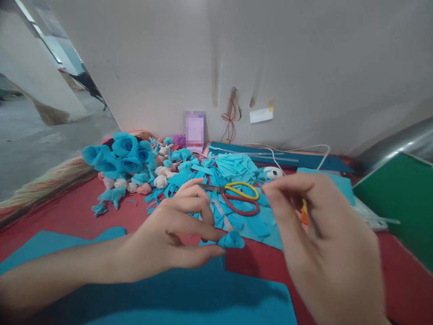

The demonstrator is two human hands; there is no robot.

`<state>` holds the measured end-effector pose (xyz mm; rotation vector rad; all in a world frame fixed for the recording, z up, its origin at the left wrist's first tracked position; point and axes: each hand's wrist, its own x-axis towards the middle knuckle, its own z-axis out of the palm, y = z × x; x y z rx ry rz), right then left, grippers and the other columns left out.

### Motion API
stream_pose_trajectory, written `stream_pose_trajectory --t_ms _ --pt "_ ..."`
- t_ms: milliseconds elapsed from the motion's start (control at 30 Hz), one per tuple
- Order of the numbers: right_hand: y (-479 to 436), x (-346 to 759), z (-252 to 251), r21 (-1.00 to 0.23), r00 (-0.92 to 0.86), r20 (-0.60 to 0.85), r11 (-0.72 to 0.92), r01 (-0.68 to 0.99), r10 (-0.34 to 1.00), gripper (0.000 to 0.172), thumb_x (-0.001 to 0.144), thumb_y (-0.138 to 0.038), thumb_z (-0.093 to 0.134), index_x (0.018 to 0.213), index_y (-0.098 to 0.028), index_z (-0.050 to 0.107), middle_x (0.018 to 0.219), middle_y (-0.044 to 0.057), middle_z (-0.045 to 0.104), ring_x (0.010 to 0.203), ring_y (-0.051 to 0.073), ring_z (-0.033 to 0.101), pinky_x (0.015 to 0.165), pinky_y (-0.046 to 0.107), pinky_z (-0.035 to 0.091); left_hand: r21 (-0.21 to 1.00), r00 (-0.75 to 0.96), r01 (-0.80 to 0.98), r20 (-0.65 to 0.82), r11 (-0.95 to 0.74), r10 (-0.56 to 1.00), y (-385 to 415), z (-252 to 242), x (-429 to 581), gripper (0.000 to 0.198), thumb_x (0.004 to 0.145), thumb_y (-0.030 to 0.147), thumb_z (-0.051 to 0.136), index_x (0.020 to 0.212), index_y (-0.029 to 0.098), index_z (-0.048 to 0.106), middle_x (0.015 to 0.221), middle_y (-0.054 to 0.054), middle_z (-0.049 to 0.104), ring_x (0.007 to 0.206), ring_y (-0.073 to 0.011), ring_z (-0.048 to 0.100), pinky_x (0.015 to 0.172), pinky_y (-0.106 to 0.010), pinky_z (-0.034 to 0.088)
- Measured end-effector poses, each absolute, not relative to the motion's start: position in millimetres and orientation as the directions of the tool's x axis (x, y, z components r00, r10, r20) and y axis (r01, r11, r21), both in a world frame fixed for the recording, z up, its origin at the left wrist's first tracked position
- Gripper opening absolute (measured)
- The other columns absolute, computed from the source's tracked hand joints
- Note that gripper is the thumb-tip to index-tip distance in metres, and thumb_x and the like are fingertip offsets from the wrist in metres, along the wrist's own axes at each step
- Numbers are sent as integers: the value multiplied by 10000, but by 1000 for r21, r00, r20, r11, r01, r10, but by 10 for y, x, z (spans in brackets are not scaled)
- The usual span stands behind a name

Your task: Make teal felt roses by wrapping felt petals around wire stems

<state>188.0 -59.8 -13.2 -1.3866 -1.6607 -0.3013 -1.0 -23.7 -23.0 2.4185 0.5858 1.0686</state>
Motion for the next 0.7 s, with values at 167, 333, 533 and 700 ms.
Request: stream_pose_trajectory --t_ms 167,333,533,700 --pt "-345 2033 -155 -356 43 670 270 894 741 380 867 -333 483 516 -203 418 392 -49 393 361 77 398 380 212 312 561 533 88 671 -823 515 -225 -227 3 103 675 174 722 605 119 670 600 -4 612 602 -106 540 946 -405 352" --pt "-287 2051 -167 -446 49 623 304 842 781 177 771 -252 632 936 -212 583 641 -19 620 442 95 557 387 167 431 548 484 51 717 -835 501 -232 -206 -3 157 715 191 684 574 154 626 596 12 592 602 -107 537 987 -434 314" --pt "-550 1894 39 -439 -157 671 559 703 724 144 823 -241 513 730 -284 613 748 -48 659 619 98 617 534 137 523 513 484 14 747 -858 455 -221 -214 -4 169 773 224 626 626 144 646 618 0 586 618 -108 532 878 -370 380" --pt "-713 1854 -18 -405 -225 702 639 654 675 155 800 -178 557 842 -321 599 820 -52 629 744 114 627 592 143 524 466 486 7 772 -885 410 -210 -229 -13 123 779 198 627 716 111 686 643 -8 578 638 -96 533 838 -319 396"
